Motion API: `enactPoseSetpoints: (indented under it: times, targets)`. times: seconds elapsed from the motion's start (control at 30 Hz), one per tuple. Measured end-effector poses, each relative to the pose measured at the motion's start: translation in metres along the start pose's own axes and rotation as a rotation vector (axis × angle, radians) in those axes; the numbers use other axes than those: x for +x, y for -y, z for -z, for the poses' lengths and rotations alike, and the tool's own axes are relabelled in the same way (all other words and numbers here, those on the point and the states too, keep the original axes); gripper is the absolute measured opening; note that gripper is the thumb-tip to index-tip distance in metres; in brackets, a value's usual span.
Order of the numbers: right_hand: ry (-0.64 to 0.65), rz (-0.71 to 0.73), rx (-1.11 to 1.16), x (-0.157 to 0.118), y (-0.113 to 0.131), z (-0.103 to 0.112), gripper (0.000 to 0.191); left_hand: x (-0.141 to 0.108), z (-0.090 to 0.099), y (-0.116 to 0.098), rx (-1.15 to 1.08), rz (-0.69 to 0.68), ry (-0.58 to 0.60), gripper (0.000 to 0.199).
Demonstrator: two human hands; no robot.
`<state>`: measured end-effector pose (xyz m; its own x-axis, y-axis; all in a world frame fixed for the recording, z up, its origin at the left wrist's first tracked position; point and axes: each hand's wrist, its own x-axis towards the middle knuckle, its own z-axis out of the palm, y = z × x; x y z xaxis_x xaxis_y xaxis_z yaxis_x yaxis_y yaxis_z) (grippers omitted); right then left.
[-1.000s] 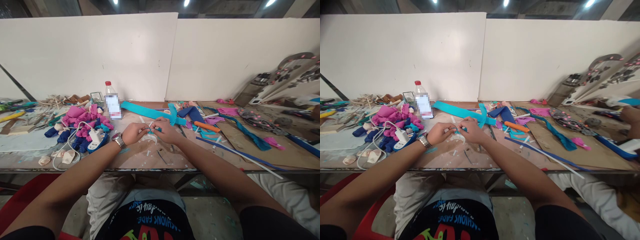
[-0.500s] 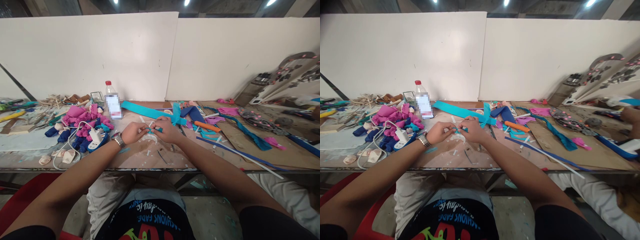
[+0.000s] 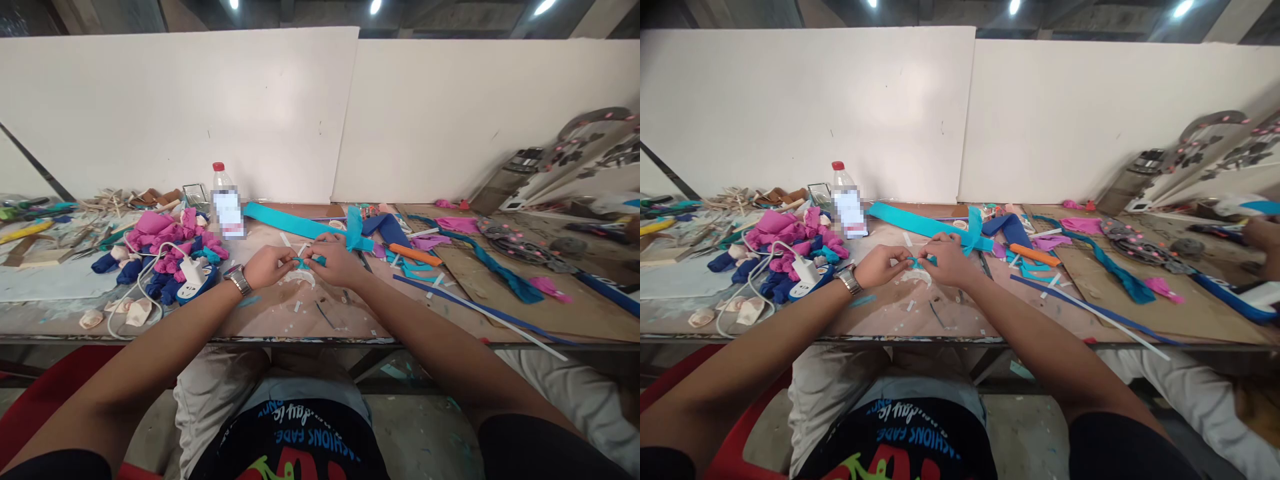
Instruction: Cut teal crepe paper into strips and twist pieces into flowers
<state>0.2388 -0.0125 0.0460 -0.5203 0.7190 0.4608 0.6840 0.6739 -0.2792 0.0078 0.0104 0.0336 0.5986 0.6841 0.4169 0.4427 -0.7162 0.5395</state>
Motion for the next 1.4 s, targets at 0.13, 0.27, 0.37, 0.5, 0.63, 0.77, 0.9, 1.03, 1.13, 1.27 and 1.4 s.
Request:
enactPoseSetpoints:
  times: [0.13,0.27,0.37,0.5,0.63,0.77,0.9,1.03,1.13,1.27,1.4]
  targets:
    - [-0.026,0.007,-0.036,-0.001,0.0,-0.001,0.017,0.001,-0.003,0.002,-0.03,0.048,0.024,0.026]
    - [-0.016,0.027,-0.057,-0.001,0.0,0.0,0.019,0.0,-0.005,0.003,-0.059,0.096,0.077,0.029]
    - [-0.02,0.031,-0.064,-0.001,0.001,0.001,0.017,0.0,-0.004,0.003,-0.101,0.097,0.094,0.031]
    - [-0.01,0.054,-0.051,-0.001,0.003,0.001,0.02,-0.001,-0.005,0.002,-0.129,0.07,0.092,0.035]
    - [-0.022,0.064,-0.038,-0.001,0.002,-0.001,0.024,0.0,-0.009,0.003,-0.25,0.104,0.123,0.038]
    - [-0.061,0.064,-0.062,-0.001,0.001,-0.002,0.022,0.001,-0.012,0.005,-0.46,0.159,0.136,0.038]
    - [-0.043,0.093,-0.078,-0.002,0.0,-0.002,0.026,0.002,-0.012,0.006,-0.631,0.204,0.14,0.043]
    - [-0.04,0.114,-0.087,-0.002,0.0,-0.002,0.026,0.003,-0.012,0.008,-0.624,0.241,0.108,0.052]
    - [-0.052,0.101,-0.093,-0.002,0.001,-0.003,0.025,0.003,-0.013,0.01,-0.571,0.224,0.082,0.051]
    - [-0.08,0.094,-0.097,-0.003,0.002,-0.003,0.022,0.001,-0.013,0.009,-0.418,0.18,0.027,0.045]
    - [-0.103,0.066,-0.086,-0.003,0.001,-0.005,0.021,-0.001,-0.009,0.003,-0.23,0.081,-0.035,0.037]
